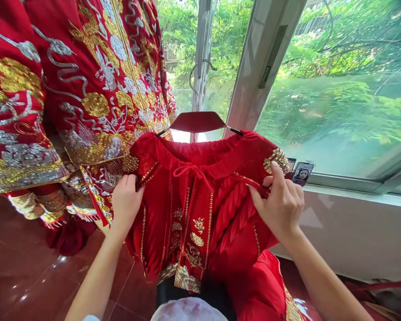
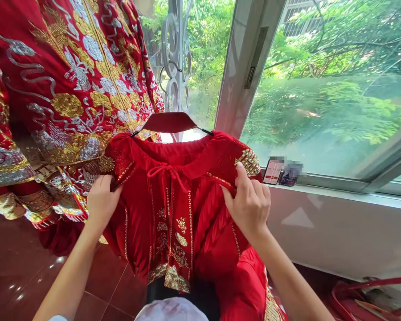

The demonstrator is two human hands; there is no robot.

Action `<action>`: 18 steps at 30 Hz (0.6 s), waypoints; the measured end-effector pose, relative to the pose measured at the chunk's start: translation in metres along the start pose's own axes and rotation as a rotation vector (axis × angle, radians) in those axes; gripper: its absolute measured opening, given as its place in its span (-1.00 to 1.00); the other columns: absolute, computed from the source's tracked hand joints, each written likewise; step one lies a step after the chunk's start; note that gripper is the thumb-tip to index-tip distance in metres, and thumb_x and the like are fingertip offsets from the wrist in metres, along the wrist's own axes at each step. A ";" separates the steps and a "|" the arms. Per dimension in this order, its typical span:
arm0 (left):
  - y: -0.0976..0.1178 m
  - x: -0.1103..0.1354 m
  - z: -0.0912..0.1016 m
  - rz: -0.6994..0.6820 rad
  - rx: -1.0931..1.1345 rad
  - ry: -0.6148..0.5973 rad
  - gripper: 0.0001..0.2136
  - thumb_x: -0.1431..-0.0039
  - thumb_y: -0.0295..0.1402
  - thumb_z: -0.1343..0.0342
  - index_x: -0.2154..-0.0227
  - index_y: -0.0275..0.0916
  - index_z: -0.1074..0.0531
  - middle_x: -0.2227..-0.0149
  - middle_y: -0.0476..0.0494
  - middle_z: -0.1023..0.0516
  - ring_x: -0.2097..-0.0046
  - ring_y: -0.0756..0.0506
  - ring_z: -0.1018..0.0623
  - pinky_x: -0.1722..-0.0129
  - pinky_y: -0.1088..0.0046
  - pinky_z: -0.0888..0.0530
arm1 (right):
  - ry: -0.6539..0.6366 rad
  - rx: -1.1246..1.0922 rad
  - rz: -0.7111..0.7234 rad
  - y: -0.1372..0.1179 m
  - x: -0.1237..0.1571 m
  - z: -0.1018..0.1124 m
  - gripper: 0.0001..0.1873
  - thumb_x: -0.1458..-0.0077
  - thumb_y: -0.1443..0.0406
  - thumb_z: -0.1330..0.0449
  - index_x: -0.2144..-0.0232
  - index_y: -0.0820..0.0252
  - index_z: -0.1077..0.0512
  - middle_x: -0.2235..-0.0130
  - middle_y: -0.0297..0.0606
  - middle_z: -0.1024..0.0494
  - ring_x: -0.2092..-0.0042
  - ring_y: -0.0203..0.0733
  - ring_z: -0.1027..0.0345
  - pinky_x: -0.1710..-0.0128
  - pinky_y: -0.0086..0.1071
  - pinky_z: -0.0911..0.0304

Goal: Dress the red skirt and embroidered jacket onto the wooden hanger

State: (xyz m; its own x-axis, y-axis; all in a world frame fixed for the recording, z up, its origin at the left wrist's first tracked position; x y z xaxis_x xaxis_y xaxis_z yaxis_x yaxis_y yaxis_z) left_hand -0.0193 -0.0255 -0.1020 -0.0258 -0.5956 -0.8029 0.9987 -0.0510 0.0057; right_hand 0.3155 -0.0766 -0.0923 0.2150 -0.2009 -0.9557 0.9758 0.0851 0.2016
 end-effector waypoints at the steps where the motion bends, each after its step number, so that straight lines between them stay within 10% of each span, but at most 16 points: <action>1: -0.001 -0.003 0.003 -0.048 -0.025 -0.068 -0.88 -0.22 -0.33 0.02 0.34 -0.25 -0.36 0.34 -0.21 -0.44 0.25 -0.20 -0.44 0.27 0.33 -0.31 | -0.029 -0.055 0.052 -0.001 -0.003 0.002 -0.26 -0.17 0.29 -0.12 -0.32 0.33 0.05 0.37 -0.21 -0.51 0.39 -0.18 -0.30 0.32 -0.32 -0.16; 5: 0.012 -0.008 0.024 -0.147 -0.189 -0.085 -0.78 -0.26 -0.33 0.06 0.51 -0.20 -0.31 0.47 -0.13 -0.41 0.35 -0.16 -0.44 0.41 0.36 -0.22 | -0.061 -0.157 0.208 -0.021 -0.012 0.002 -0.33 -0.19 0.43 -0.07 -0.30 0.33 0.03 0.48 -0.32 -0.48 0.49 -0.27 -0.25 0.42 -0.39 -0.12; 11: 0.028 -0.011 -0.009 -0.063 -0.223 -0.189 -0.85 -0.19 -0.38 0.03 0.45 -0.25 -0.39 0.39 -0.19 -0.49 0.32 -0.18 -0.47 0.42 0.36 -0.20 | -0.085 -0.173 0.118 -0.034 -0.002 -0.040 -0.51 -0.21 0.42 0.00 -0.19 0.39 -0.16 0.50 -0.30 -0.49 0.53 -0.26 -0.26 0.46 -0.38 -0.15; 15: 0.028 -0.002 -0.014 0.109 -0.072 -0.109 -0.80 -0.21 -0.29 0.04 0.46 -0.25 -0.37 0.43 -0.17 -0.47 0.35 -0.15 -0.45 0.40 0.39 -0.20 | -0.152 -0.192 -0.009 -0.033 0.015 -0.042 -0.38 -0.21 0.40 -0.01 -0.29 0.33 0.03 0.36 -0.20 -0.55 0.46 -0.20 -0.34 0.41 -0.34 -0.24; 18: 0.048 0.041 -0.037 0.199 0.246 -0.277 -0.71 -0.24 -0.27 0.09 0.56 -0.24 -0.34 0.53 -0.09 -0.43 0.45 -0.06 -0.41 0.42 0.44 -0.20 | -0.206 -0.335 -0.126 -0.036 0.058 -0.035 -0.32 -0.21 0.39 -0.02 -0.32 0.27 0.12 0.22 -0.13 -0.57 0.26 -0.12 -0.44 0.23 -0.26 -0.34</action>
State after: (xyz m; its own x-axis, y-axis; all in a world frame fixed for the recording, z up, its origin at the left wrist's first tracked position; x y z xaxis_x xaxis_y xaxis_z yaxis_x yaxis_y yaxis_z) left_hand 0.0291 -0.0224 -0.1568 0.1224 -0.8047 -0.5809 0.9458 -0.0827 0.3139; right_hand 0.2912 -0.0575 -0.1625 0.1317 -0.4187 -0.8985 0.9350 0.3535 -0.0276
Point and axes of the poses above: each hand's wrist, its own x-axis away from the middle knuckle, its own z-axis out of the back of the hand, y = z × x, the point moved 6 cm from there along -x, towards the middle knuckle
